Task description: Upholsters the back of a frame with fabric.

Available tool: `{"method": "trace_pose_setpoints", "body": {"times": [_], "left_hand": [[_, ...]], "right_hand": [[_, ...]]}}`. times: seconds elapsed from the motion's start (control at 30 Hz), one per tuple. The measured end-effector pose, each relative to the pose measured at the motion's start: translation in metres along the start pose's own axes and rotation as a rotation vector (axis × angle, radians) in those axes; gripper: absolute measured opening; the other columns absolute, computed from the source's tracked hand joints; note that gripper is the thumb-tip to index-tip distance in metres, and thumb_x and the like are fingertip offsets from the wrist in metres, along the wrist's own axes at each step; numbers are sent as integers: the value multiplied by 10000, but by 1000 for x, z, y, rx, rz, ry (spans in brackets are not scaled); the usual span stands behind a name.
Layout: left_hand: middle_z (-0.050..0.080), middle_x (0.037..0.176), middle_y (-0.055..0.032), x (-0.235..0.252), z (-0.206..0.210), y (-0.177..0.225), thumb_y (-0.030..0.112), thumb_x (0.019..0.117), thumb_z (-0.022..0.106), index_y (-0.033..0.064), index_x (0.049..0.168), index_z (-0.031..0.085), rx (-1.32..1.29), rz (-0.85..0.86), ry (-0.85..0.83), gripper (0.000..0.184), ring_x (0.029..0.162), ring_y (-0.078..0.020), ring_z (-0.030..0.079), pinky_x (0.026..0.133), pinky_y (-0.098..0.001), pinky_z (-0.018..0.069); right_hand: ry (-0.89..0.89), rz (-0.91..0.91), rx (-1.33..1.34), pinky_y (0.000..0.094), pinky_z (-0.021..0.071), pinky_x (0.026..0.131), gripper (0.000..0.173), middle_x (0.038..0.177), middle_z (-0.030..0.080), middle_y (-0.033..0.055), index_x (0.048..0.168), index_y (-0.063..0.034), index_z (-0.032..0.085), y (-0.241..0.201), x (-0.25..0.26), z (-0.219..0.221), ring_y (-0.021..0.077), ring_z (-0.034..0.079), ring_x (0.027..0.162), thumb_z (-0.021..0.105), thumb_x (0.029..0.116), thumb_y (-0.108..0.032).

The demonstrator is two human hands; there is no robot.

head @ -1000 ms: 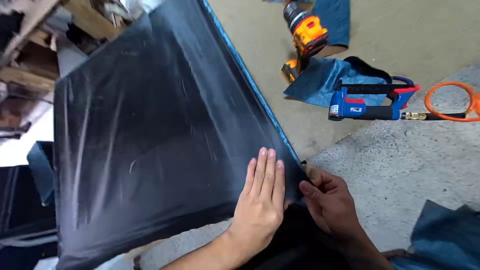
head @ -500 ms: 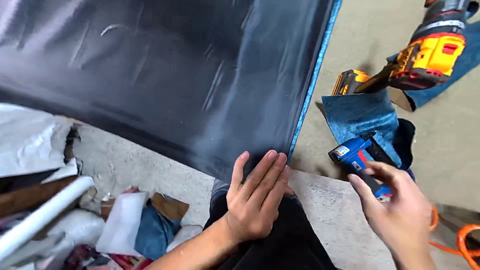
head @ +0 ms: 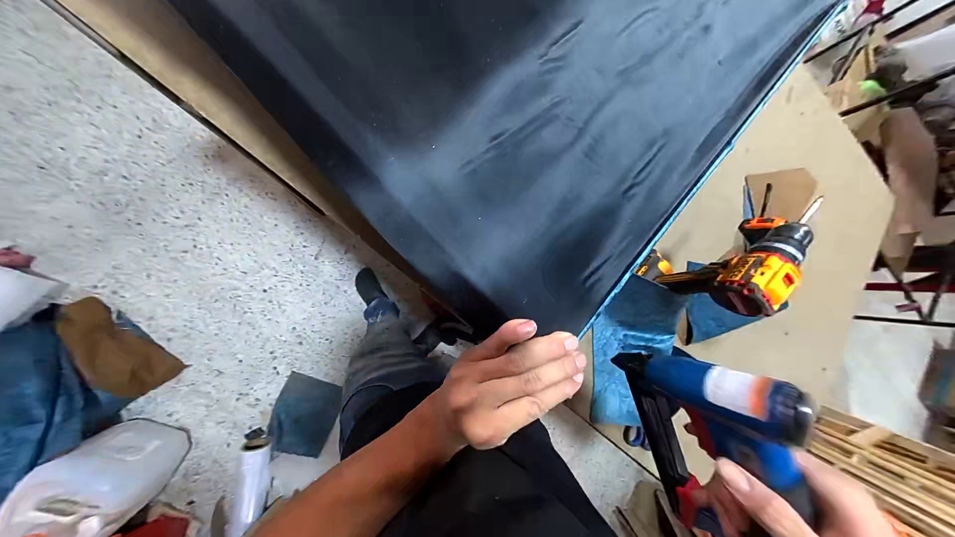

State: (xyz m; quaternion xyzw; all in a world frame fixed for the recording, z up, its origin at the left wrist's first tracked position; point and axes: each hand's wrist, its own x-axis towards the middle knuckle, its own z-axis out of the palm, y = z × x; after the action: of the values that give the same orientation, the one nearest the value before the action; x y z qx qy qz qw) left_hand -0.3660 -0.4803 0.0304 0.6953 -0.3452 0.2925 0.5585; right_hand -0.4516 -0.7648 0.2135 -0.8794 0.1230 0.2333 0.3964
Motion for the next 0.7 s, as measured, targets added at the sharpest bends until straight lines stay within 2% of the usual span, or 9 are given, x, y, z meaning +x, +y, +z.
{"method": "trace_pose_setpoints", "body": {"times": [0.07,0.2,0.3,0.4,0.5,0.7], "left_hand": [[743,1236,-78,-2,0,-4,21,1001,616,53,1147,758,-10,26,8,206,1281,-225,630,1205,-442,393],[736,1255,-74,-6,-1,-9,41,1036,558,57,1190,741,-30,76,19,240,1301,-214,618,1209,-426,382],[741,1245,-77,-5,-2,-12,49,1025,586,49,1191,741,-32,99,33,227,1293,-215,625,1201,-420,397],[737,1261,-58,-6,-4,-17,59,1025,594,58,1198,742,-52,123,27,227,1303,-197,618,1203,-400,389],[723,1294,-28,-10,-4,-26,76,1037,582,71,1227,739,-77,176,16,246,1330,-165,590,1213,-371,359],[733,1274,-37,-7,-9,-46,36,1020,592,40,1171,765,-75,317,-18,230,1312,-150,599,1189,-319,359]], "right_hand": [[-26,-162,-24,496,626,662,309,797,711,120,1139,-20,642,-36,4,-8,244,717,682,626,1032,-309],[14,-307,-180,464,634,676,351,957,738,132,1238,-81,629,-81,27,-6,225,728,744,714,977,-300],[3,-295,-249,428,630,620,316,919,753,108,1187,-82,664,-91,39,-5,186,724,689,705,984,-321],[-6,-290,-273,382,629,679,291,912,751,79,1151,-68,673,-92,37,-1,134,724,740,702,988,-308],[-19,-280,-272,406,624,705,294,893,754,103,1100,-40,695,-93,29,4,156,732,758,730,971,-301],[-45,-244,-264,367,613,722,292,879,746,101,1081,-39,691,-98,18,11,127,724,789,749,955,-296]]}}
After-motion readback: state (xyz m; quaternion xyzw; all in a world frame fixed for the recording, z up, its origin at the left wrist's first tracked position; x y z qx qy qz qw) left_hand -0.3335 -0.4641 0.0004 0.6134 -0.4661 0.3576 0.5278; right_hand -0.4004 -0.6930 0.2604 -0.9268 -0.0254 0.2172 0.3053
